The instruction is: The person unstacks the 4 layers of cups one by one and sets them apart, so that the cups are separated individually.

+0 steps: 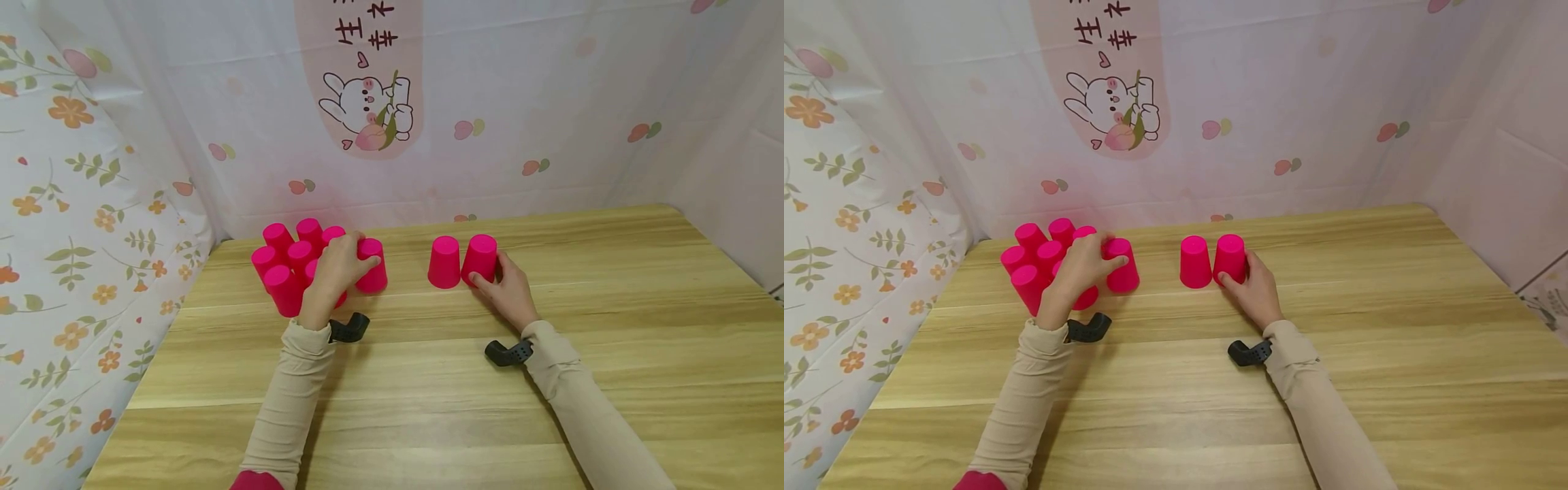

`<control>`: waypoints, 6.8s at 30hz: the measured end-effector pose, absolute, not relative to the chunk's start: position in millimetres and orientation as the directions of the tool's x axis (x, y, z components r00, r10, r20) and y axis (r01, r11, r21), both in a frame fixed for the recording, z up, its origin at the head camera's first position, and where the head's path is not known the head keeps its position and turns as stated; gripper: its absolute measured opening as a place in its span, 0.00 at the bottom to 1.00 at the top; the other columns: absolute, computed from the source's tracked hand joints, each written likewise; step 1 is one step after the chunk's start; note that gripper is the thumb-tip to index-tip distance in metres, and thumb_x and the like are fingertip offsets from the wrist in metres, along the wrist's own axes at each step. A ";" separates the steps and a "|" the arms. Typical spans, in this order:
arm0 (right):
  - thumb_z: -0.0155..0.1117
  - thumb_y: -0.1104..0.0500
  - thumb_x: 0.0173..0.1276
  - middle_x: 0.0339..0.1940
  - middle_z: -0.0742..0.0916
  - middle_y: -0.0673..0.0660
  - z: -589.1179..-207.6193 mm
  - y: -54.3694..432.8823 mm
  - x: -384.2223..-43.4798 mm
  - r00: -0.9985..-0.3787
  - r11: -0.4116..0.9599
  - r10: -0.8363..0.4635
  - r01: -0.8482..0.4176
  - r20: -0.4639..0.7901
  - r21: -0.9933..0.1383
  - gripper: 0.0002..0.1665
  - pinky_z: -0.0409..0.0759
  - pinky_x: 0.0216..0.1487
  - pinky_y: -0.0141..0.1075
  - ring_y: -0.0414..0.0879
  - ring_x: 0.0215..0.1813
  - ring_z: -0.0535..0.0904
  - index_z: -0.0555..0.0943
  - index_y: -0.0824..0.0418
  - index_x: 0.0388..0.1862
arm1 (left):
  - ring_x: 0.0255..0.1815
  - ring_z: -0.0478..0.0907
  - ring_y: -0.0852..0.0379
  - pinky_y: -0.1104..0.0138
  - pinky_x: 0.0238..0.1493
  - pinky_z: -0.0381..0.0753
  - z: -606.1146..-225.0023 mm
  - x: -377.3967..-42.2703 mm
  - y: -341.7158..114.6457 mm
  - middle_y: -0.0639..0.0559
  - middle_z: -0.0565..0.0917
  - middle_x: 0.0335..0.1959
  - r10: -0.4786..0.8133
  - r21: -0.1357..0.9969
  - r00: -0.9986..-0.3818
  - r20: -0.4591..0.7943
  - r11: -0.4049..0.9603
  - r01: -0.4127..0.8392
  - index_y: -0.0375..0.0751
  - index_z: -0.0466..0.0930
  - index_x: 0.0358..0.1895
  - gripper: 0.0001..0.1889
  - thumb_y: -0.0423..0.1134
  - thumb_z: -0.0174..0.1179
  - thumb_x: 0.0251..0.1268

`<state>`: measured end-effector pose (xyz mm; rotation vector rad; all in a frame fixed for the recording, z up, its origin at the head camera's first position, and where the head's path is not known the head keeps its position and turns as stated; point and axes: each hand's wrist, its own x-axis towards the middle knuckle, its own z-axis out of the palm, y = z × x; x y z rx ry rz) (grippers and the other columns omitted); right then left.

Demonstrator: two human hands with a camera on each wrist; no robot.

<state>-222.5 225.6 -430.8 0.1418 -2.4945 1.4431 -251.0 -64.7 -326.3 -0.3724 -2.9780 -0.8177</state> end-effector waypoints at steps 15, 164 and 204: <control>0.64 0.59 0.62 0.54 0.76 0.67 -432.5 225.1 -223.1 -0.963 0.503 0.043 -0.210 0.267 -0.838 0.31 0.71 0.57 0.49 0.59 0.55 0.73 0.65 0.69 0.61 | 0.44 0.76 0.44 0.57 0.44 0.79 -324.0 -251.5 -71.0 0.39 0.79 0.45 0.236 0.513 -0.961 0.146 0.812 0.277 0.30 0.72 0.56 0.26 0.39 0.65 0.56; 0.65 0.58 0.62 0.52 0.78 0.65 -433.7 223.0 -220.9 -0.956 0.525 0.050 -0.221 0.289 -0.822 0.30 0.73 0.54 0.49 0.58 0.52 0.75 0.66 0.67 0.59 | 0.62 0.67 0.49 0.57 0.57 0.71 -344.9 -240.9 -4.0 0.45 0.70 0.63 0.472 0.467 -0.869 0.150 0.741 0.483 0.39 0.64 0.66 0.35 0.49 0.64 0.57; 0.65 0.56 0.62 0.52 0.78 0.65 -431.9 224.2 -220.9 -0.954 0.515 0.034 -0.239 0.298 -0.823 0.31 0.73 0.53 0.49 0.57 0.52 0.75 0.66 0.66 0.60 | 0.34 0.77 0.57 0.68 0.30 0.75 -341.4 -251.2 39.5 0.51 0.80 0.39 0.430 0.353 -0.886 0.177 0.812 0.464 0.42 0.73 0.57 0.24 0.47 0.63 0.59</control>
